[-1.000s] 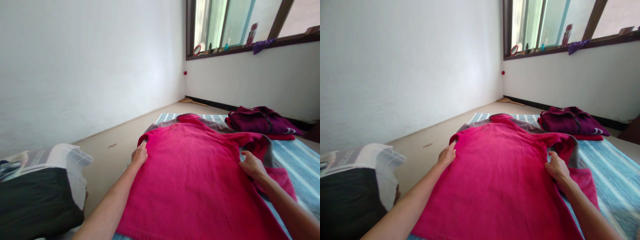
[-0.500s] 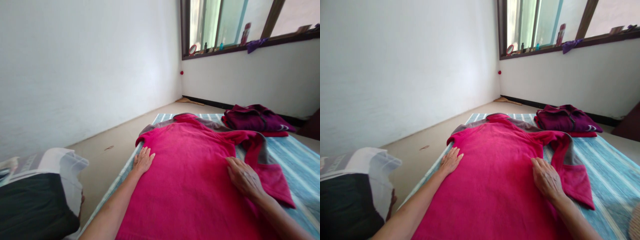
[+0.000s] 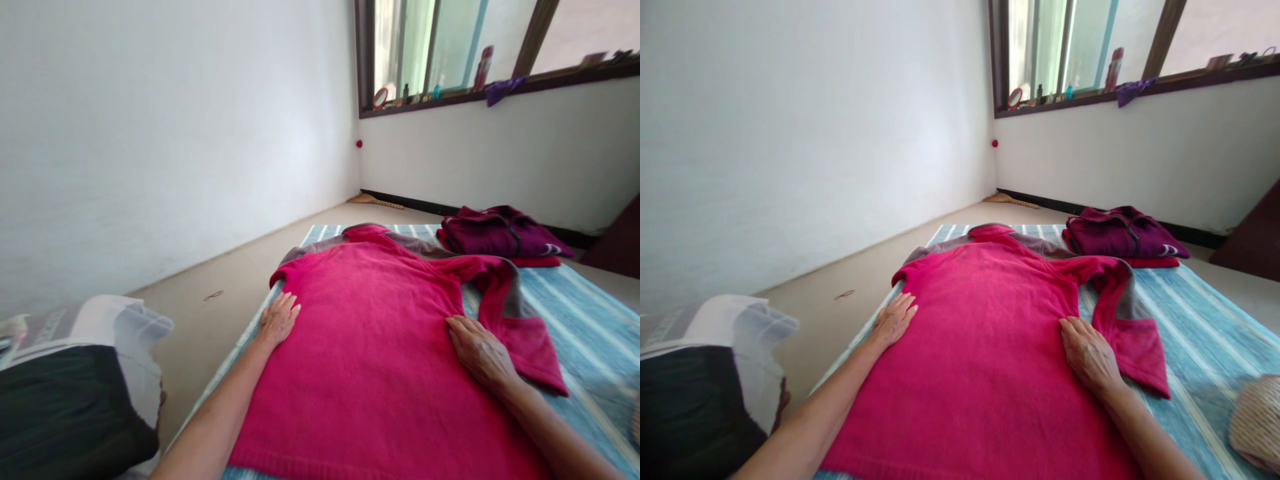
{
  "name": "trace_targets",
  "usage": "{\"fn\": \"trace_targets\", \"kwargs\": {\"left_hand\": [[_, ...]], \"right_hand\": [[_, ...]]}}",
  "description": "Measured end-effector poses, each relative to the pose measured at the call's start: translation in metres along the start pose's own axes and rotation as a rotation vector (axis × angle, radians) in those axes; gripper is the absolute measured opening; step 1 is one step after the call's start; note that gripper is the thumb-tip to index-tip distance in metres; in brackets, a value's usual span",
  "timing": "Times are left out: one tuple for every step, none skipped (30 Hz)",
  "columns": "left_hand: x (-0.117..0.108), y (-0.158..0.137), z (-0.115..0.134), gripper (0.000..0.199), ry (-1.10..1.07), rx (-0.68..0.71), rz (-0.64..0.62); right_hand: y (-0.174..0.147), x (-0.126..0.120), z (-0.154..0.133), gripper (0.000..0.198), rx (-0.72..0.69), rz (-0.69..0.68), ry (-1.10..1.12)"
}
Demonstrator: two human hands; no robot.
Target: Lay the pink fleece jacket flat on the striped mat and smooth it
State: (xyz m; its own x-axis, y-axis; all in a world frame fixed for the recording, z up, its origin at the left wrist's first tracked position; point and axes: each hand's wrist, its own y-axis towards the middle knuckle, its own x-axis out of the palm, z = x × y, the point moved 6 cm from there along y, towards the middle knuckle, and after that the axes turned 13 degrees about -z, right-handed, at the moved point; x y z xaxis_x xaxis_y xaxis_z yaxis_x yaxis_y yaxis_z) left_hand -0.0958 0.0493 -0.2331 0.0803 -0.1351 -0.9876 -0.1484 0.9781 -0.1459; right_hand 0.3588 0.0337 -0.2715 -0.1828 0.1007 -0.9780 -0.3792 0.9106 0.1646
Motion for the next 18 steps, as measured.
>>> {"fn": "trace_targets", "kwargs": {"left_hand": [[-0.001, 0.0, 0.001, 0.045, 0.005, 0.0, 0.004], [-0.001, 0.0, 0.002, 0.045, 0.01, -0.003, 0.008], [-0.002, 0.0, 0.003, 0.045, 0.014, -0.007, 0.012], [-0.004, 0.0, 0.004, 0.045, 0.017, -0.01, 0.019], [-0.005, -0.001, 0.006, 0.045, 0.023, -0.006, 0.03], [-0.006, -0.003, 0.009, 0.046, 0.034, 0.01, 0.038], [-0.005, -0.004, 0.012, 0.046, 0.047, 0.038, 0.034], [-0.003, -0.006, 0.015, 0.047, 0.059, 0.071, 0.014], [0.0, -0.007, 0.017, 0.048, 0.067, 0.103, -0.018], [0.004, -0.008, 0.019, 0.05, 0.07, 0.13, -0.057], [0.007, -0.008, 0.02, 0.052, 0.068, 0.149, -0.096], [0.011, -0.009, 0.019, 0.054, 0.063, 0.158, -0.127], [0.013, -0.009, 0.019, 0.055, 0.063, 0.159, -0.142], [0.015, -0.009, 0.018, 0.057, 0.068, 0.161, -0.141], [0.015, -0.009, 0.018, 0.057, 0.077, 0.163, -0.135], [0.016, -0.009, 0.017, 0.057, 0.086, 0.163, -0.124], [0.015, -0.009, 0.017, 0.057, 0.093, 0.165, -0.109], [0.014, -0.01, 0.018, 0.056, 0.095, 0.172, -0.089]], "right_hand": [[0.0, 0.0, 0.0, 0.033, 0.003, -0.007, -0.004], [0.001, -0.001, -0.001, 0.033, 0.008, -0.012, -0.008], [0.001, -0.003, -0.001, 0.033, 0.016, -0.016, -0.011], [0.002, -0.004, -0.001, 0.032, 0.025, -0.017, -0.012], [0.003, -0.006, -0.002, 0.032, 0.03, -0.019, -0.012], [0.003, -0.009, -0.003, 0.031, 0.031, -0.018, -0.01], [0.003, -0.011, -0.005, 0.031, 0.031, -0.011, -0.006], [0.003, -0.014, -0.007, 0.031, 0.029, 0.004, -0.001], [0.001, -0.017, -0.01, 0.031, 0.026, 0.028, 0.004], [-0.001, -0.019, -0.014, 0.031, 0.016, 0.053, 0.01], [-0.004, -0.02, -0.019, 0.032, -0.003, 0.069, 0.018], [-0.007, -0.02, -0.024, 0.034, -0.025, 0.072, 0.03], [-0.011, -0.018, -0.03, 0.037, -0.045, 0.059, 0.044], [-0.014, -0.015, -0.035, 0.04, -0.056, 0.032, 0.06], [-0.017, -0.012, -0.039, 0.042, -0.056, -0.002, 0.075], [-0.019, -0.009, -0.042, 0.045, -0.044, -0.036, 0.086], [-0.021, -0.007, -0.043, 0.047, -0.024, -0.064, 0.091], [-0.021, -0.006, -0.044, 0.048, -0.004, -0.088, 0.092]]}}
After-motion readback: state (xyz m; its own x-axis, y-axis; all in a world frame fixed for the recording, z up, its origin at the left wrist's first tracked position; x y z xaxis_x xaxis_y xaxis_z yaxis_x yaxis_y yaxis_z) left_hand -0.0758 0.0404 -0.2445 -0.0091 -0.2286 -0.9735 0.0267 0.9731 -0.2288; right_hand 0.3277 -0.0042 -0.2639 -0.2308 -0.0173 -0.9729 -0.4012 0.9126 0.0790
